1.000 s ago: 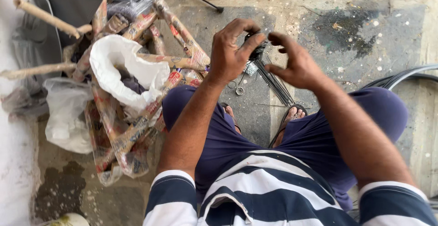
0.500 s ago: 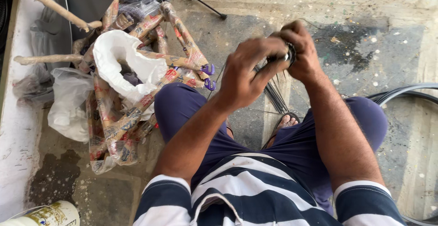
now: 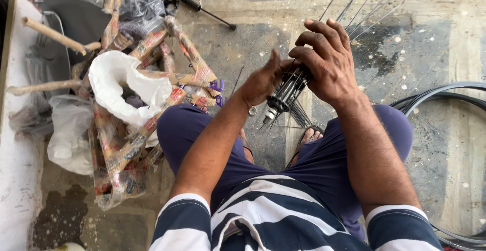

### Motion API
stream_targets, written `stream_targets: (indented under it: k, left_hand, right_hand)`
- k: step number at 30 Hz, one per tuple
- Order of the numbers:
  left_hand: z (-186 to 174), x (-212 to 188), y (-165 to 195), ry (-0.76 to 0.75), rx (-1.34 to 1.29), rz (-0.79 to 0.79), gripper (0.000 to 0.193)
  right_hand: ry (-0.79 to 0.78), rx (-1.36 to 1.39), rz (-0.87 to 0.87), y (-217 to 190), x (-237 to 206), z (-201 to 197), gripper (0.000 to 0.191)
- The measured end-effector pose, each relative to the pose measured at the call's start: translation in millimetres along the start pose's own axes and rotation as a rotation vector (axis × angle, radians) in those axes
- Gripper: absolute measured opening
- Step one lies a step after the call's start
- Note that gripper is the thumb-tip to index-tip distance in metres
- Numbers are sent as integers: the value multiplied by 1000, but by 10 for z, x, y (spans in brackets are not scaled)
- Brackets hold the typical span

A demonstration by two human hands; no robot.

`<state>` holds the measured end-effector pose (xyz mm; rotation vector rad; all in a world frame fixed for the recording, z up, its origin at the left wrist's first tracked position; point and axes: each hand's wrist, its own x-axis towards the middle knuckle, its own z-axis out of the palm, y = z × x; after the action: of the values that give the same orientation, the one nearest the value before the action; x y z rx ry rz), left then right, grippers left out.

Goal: The person threads spokes through a bicycle hub and gathers a bundle of spokes by hand while seated.

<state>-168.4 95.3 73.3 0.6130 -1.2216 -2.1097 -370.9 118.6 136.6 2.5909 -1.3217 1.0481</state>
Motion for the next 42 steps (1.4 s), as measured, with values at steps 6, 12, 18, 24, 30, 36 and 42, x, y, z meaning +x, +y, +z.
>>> stream_targets:
  k: [6,12,18,24,30,36,42]
  left_hand:
    - [54,28,-171,-133,-157,-96,116]
    - [9,-33,-256,-356,-258,2,93]
    - [-187,19,-208,-24,266,-281,67]
    - [-634,75,545,164,938,-431,68]
    - [-774,110,1009,190,1531,-596,74]
    - [-728,16,795,247,2009,-391,33]
    - [-650,29,840,165,2041,-327,15]
  right_hand:
    - [89,159,180,288,-31,36,10]
    - [171,78,186,562,-125,297,9]
    - [181,95,327,822,-159,504,14]
    - [-277,73,573,802,-661,1034,98]
    - [-497,19,820,914,-1361,2049,99]
    - [-805,-90,958,489,-1825,2671,86]
    - [-966,-321,731,461,-1550,2809,75]
